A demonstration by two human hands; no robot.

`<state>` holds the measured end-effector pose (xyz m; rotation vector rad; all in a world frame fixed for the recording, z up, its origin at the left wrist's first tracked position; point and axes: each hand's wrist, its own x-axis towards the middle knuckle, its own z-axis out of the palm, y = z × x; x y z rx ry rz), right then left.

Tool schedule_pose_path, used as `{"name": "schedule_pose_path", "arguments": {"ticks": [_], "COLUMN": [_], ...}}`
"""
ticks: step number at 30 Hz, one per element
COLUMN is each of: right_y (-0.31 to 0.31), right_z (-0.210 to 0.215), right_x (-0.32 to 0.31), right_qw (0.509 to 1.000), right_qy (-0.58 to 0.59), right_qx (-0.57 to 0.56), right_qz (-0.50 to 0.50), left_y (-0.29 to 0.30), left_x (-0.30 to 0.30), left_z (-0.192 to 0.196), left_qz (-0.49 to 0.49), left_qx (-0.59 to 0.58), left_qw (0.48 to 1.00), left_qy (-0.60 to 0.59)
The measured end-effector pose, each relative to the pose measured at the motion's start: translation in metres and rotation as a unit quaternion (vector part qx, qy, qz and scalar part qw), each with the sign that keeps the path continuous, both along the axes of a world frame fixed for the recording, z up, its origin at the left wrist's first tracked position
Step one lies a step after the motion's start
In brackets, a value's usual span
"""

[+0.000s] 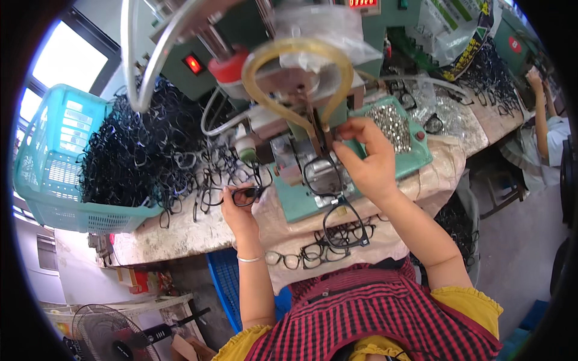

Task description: The person repeatedly picks up black eyeglass frames from a pile, places them into a green fixture on a machine, and presses a lever to secure small metal components. The person then removes the frames and places them on the table, repeating this process continuously.

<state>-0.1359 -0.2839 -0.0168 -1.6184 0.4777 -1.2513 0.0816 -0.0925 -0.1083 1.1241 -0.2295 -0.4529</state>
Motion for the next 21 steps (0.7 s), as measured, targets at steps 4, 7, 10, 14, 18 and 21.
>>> {"name": "schedule_pose_path", "arguments": {"ticks": [4,7,10,14,18,21], "right_y": [0.012,0.016,0.025,0.036,-0.007,-0.056], "right_z": [0.005,0.014,0.024,0.044,0.024,-0.033], "right_x": [0.000,0.001,0.005,-0.010,-0.033,-0.059], "right_qw": [0.996,0.992,0.982,0.988,0.987,0.858], "right_qy": [-0.012,-0.031,-0.060,-0.003,0.144,0.390], "right_qx": [0.085,0.108,0.154,0.123,-0.075,-0.240], "right_qz": [0.035,0.066,0.090,0.090,0.014,-0.233], "left_y": [0.000,-0.017,-0.016,-0.010,-0.039,-0.051], "left_x": [-0.026,-0.062,-0.112,-0.145,-0.146,-0.144], "left_z": [0.028,0.112,0.176,0.178,0.151,0.130], "left_qz": [-0.053,-0.088,-0.145,-0.357,-0.466,-0.468], "left_qx": [-0.047,-0.112,-0.139,-0.069,0.008,-0.004], "left_qw": [0.998,0.987,0.976,0.931,0.844,0.843], "left_qy": [0.005,-0.073,-0.088,0.034,0.264,0.264]}}
